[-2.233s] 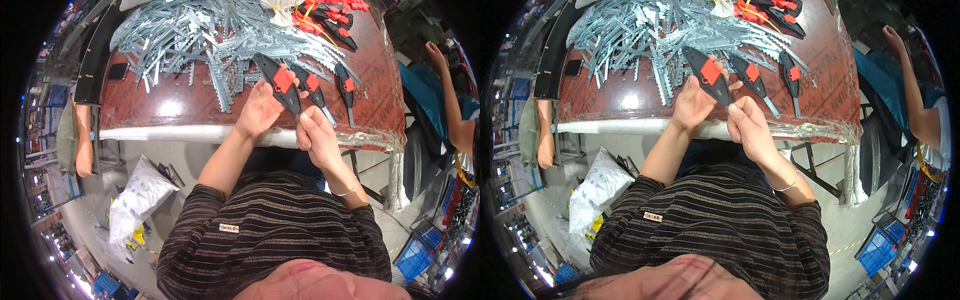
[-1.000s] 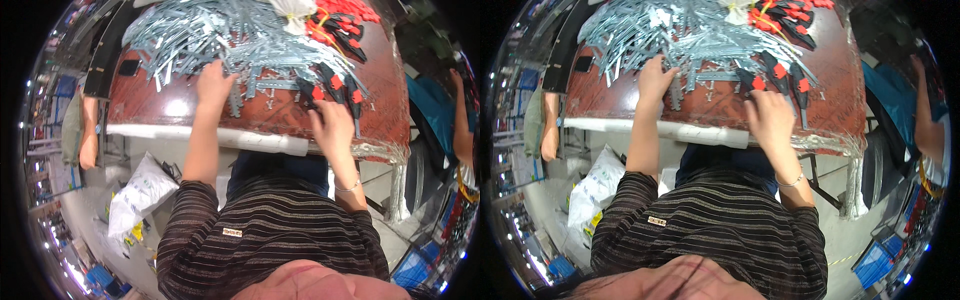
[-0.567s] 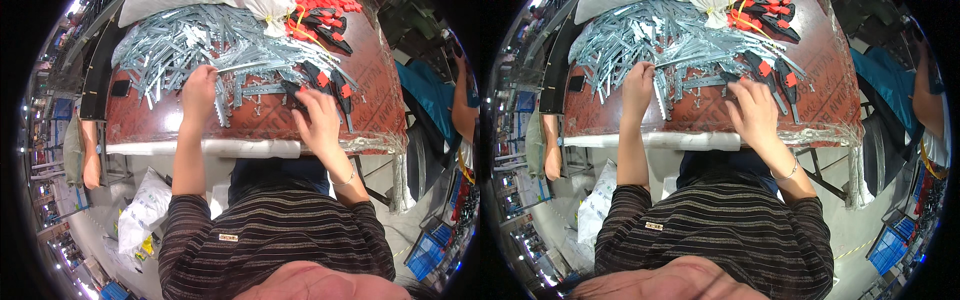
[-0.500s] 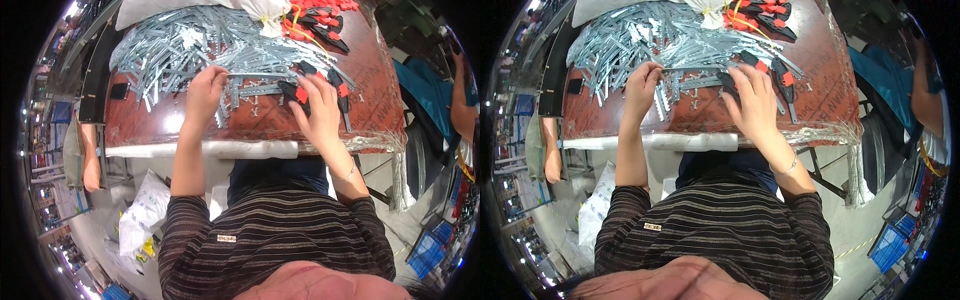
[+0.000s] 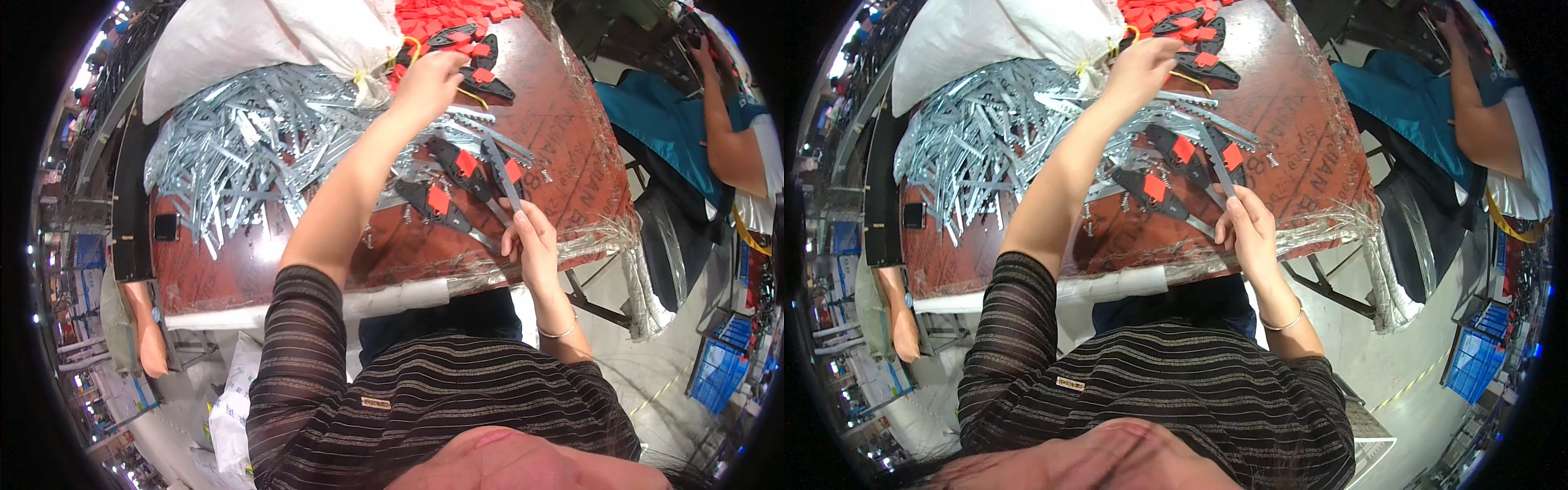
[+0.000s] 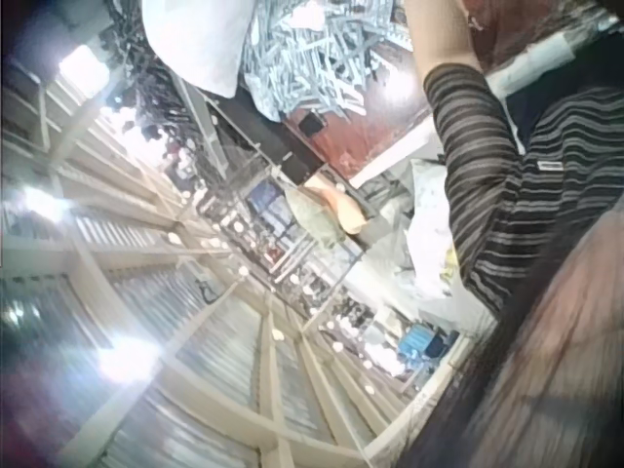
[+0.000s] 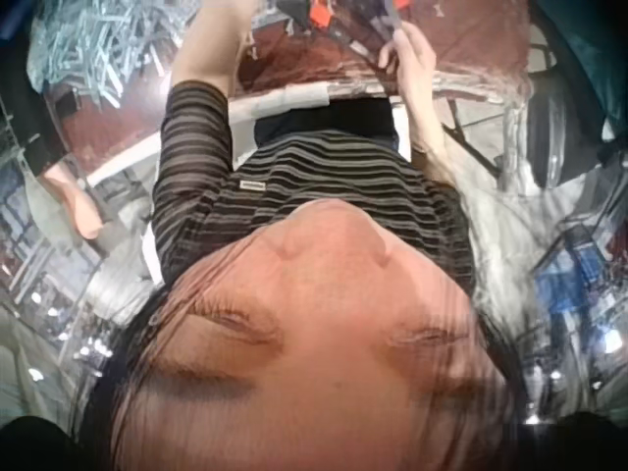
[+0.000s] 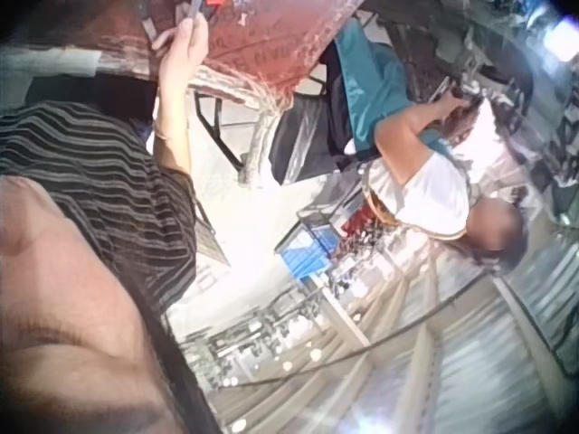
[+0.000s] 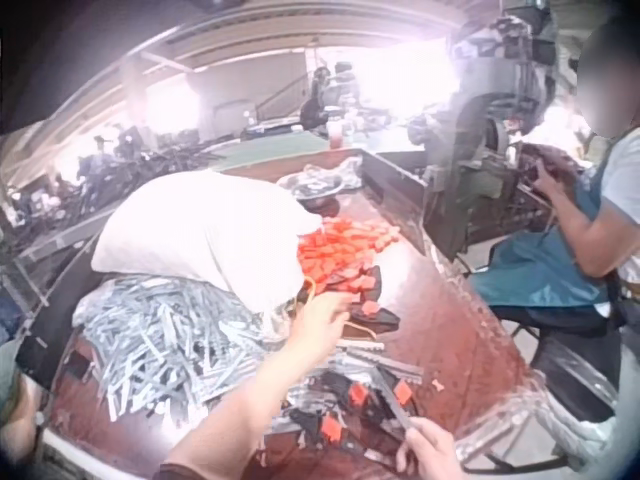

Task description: The person inserts metal strips into red and black plastic handles at a workbench. They repeatedly pick up a metal strip, align it with the handle, and press it into place, then set the assembled unit aside.

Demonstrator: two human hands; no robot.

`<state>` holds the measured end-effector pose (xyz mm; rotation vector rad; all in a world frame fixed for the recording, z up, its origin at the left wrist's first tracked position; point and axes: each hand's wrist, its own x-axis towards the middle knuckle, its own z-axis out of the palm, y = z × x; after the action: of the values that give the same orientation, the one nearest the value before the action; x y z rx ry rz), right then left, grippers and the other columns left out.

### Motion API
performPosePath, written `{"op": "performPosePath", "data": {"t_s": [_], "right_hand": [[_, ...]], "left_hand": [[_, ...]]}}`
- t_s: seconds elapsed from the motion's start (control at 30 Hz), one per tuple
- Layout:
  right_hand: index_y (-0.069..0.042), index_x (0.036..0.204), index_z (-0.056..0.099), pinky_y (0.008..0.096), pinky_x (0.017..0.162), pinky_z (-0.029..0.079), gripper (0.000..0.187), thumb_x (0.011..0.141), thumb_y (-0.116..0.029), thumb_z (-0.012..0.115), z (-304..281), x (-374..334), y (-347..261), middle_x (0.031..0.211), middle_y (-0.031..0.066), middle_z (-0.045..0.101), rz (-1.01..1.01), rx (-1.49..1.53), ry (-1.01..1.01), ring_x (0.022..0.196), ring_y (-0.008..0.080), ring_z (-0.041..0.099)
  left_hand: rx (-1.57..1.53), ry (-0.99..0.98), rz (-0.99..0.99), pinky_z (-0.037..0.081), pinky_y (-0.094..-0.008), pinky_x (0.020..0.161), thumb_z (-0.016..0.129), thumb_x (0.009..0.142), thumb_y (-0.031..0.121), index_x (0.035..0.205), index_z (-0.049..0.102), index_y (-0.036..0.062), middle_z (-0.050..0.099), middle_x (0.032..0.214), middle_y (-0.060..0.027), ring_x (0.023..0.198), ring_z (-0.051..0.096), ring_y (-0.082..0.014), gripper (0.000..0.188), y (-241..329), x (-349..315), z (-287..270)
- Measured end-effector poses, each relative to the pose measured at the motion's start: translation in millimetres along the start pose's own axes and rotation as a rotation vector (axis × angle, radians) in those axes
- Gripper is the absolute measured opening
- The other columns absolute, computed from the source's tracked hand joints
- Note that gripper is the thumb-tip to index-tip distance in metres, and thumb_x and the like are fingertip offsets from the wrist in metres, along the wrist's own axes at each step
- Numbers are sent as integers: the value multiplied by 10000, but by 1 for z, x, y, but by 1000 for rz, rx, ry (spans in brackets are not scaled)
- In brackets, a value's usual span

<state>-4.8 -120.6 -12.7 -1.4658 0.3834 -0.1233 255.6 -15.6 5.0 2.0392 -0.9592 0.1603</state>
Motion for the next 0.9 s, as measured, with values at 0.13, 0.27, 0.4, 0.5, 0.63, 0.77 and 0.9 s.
{"op": "performPosePath", "data": {"t_s": [0.13, 0.27, 0.4, 0.5, 0.63, 0.77, 0.9], "right_hand": [[-17, 1125, 558, 162, 436, 316, 308, 961, -242, 427, -10, -4, -3, 537, -4, 516, -12, 21, 22, 450, 31, 431], [-18, 1119, 560, 157, 436, 308, 305, 961, -245, 431, -18, -4, -1, 538, -7, 519, -48, 43, 66, 448, 27, 425], [-20, 1110, 563, 157, 426, 291, 294, 959, -235, 430, -19, -6, -4, 527, -20, 490, -61, 100, 73, 444, 22, 419], [-24, 1103, 558, 166, 444, 286, 293, 960, -240, 422, -11, -5, -4, 551, -24, 485, -80, 141, 84, 465, 26, 397], [-47, 1096, 549, 161, 472, 334, 282, 971, -256, 407, 25, -5, -17, 627, 1, 552, -14, 191, -10, 524, 33, 468], [-51, 1053, 555, 155, 447, 319, 261, 972, -255, 414, 46, -17, -15, 683, 19, 603, -55, 77, -176, 500, 34, 454], [-51, 1059, 555, 166, 441, 285, 237, 973, -224, 418, 58, -28, -12, 674, 17, 588, -64, 62, -150, 489, 20, 384]], "left_hand": [[437, -74, 124, 382, -380, 960, 701, 722, 233, 1167, 550, 64, 548, 1159, -123, 1127, 485, -302, 499, -27, 25, 48], [380, -200, 64, 393, -378, 943, 720, 696, 199, 1149, 563, 78, 553, 1074, -103, 1076, 513, -283, 495, -17, 8, 30], [-13, -181, 72, 413, -351, 922, 735, 663, 149, 1145, 572, 81, 558, 1077, -96, 1058, 527, -259, 514, 16, -39, -30], [-107, -213, 67, 416, -323, 906, 737, 614, 90, 1126, 585, 60, 577, 1069, -107, 1022, 542, -247, 534, 42, -83, -60], [-236, -288, 54, 433, -317, 864, 742, 626, 102, 1106, 602, 39, 583, 1028, -109, 974, 552, -243, 504, 69, -136, -81], [-270, -251, -44, 442, -308, 846, 754, 619, 86, 1083, 613, 31, 592, 1014, -99, 949, 563, -219, 488, 77, -171, -90], [-923, -77, -401, 461, -289, 849, 709, 684, 9, 1251, 466, 33, 586, 1051, -76, 996, 553, -165, 617, 82, -202, -87]]}}
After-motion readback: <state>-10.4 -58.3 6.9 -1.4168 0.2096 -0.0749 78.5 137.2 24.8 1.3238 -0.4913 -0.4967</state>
